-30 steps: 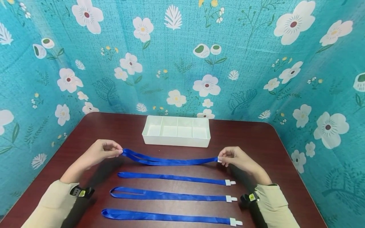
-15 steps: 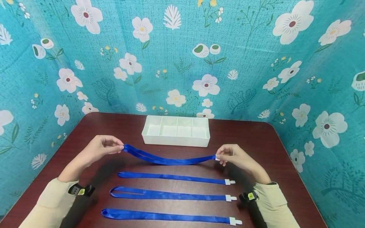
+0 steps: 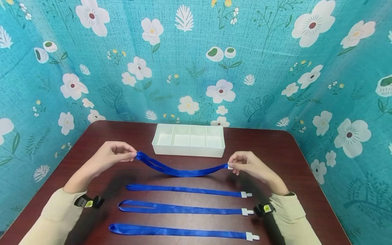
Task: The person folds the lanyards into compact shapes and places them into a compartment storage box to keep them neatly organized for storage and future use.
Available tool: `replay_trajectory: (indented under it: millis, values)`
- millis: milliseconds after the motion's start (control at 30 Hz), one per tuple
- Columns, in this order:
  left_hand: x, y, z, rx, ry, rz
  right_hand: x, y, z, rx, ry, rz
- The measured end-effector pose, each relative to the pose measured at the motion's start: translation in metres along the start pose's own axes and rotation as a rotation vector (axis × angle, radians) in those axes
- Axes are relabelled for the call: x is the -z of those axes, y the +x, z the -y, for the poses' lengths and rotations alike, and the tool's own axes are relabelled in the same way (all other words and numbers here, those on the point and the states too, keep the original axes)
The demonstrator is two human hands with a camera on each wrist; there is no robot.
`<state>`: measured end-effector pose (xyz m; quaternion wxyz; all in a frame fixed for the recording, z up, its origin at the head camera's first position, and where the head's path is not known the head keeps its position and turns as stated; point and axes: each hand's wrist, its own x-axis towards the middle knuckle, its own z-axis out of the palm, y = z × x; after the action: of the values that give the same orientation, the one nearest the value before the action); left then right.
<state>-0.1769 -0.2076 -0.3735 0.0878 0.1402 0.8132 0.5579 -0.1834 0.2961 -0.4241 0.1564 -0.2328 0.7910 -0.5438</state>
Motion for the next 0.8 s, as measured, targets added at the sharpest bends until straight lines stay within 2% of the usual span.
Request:
replay_trajectory:
  millis: [433, 800]
  values:
    - [-0.012, 0.009, -0.018, -0.062, -0.025, 0.024, -0.013, 0.014, 0.023, 0.021, 0.035, 0.01]
    - [-0.026, 0.016, -0.03, -0.079, -0.055, 0.046, -0.023, 0.022, 0.036, 0.068, 0.074, 0.03]
